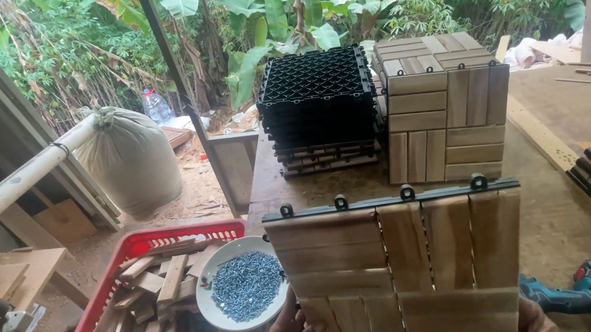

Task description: Assembling wooden floor tiles by drilling screws into a plastic grid base and attaching wooden slats.

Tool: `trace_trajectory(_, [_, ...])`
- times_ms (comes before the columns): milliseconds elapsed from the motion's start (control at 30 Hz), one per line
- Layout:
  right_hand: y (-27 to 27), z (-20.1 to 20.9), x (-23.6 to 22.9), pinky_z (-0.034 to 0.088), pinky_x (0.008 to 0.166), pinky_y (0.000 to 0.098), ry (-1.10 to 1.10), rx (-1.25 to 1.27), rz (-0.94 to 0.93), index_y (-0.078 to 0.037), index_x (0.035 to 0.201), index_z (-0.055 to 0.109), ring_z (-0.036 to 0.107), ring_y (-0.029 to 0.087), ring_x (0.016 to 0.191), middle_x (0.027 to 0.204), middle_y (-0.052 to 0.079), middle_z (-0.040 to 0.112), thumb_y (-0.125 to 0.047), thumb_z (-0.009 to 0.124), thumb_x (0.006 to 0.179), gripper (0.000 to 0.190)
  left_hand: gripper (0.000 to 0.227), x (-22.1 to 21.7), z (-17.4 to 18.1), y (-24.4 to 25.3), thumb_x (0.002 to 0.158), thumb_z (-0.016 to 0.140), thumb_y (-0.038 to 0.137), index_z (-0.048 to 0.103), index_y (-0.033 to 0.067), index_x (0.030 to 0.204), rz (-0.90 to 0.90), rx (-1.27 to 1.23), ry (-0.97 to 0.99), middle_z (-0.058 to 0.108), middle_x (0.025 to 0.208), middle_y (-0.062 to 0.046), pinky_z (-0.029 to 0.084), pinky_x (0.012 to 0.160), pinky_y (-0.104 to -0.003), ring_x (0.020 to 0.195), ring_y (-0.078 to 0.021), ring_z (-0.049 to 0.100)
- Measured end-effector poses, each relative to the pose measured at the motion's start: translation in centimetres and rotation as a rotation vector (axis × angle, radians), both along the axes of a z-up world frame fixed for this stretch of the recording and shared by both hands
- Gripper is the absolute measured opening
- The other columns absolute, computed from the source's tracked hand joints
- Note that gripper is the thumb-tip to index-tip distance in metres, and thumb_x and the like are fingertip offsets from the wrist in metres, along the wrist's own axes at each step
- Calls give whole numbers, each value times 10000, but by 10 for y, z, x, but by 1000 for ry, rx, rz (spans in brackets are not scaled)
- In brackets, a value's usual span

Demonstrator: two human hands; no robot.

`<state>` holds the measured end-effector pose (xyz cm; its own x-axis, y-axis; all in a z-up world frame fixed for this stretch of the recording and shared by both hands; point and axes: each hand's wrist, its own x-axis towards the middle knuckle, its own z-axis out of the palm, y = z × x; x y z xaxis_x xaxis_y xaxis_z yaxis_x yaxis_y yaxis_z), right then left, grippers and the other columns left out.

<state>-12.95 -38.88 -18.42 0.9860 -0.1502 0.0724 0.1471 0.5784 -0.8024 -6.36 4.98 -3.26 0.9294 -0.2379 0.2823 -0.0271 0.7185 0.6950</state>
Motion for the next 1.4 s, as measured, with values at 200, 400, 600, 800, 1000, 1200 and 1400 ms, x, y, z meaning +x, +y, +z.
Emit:
trace_trajectory(200, [8,152,20,357,1107,641,-361,-70,636,28,1509,462,528,462,1364,1459,314,608,207,748,877,716,878,5,6,-7,901,753,-5,238,107,1604,7,-96,-67,533,1512,-199,443,1136,-479,1336,-324,532])
trace_trajectory(400, [57,226,-20,470,985,677,-78,32,246,25,1528,488,673,514,1225,1300,377,740,205,732,719,864,881,18,-21,-11,893,738,16,259,198,1610,25,-120,62,497,1516,-214,447,1117,-549,1325,-362,501])
trace_trajectory(600, [87,315,-34,509,1055,503,-194,96,563,-34,1587,329,606,441,1348,1529,302,565,91,914,1050,804,880,1,21,-24,829,574,-43,316,235,1623,24,-107,592,478,1518,-302,426,1122,-522,1339,-417,493])
trace_trajectory(800, [96,316,-32,574,957,447,-120,13,343,-14,1560,456,704,407,1244,1500,252,613,-110,889,938,764,815,13,-59,-30,877,653,-46,322,158,1593,-9,-115,426,432,1563,-238,518,996,-309,1268,-270,569])
trace_trajectory(1000, [99,309,-25,399,268,338,254,-301,28,-194,1533,595,546,156,440,829,97,718,-393,603,882,681,723,-8,1,-28,882,546,-71,405,118,1566,-7,-157,637,454,1615,-184,423,1145,-491,1406,-343,472])
trace_trajectory(1200, [102,309,-14,557,890,529,12,-63,244,-25,1539,448,672,443,1167,1380,267,646,-474,615,978,738,715,-13,11,-17,866,618,-57,415,75,1539,-17,-122,550,376,1642,-182,402,1169,-416,1451,-334,446])
trace_trajectory(1400, [100,295,-13,563,852,489,-79,63,318,20,1500,473,703,424,1085,1322,281,671,-360,657,988,664,796,-12,10,-12,823,745,161,411,180,1546,43,66,359,358,1660,-116,491,1099,-387,1375,-278,522])
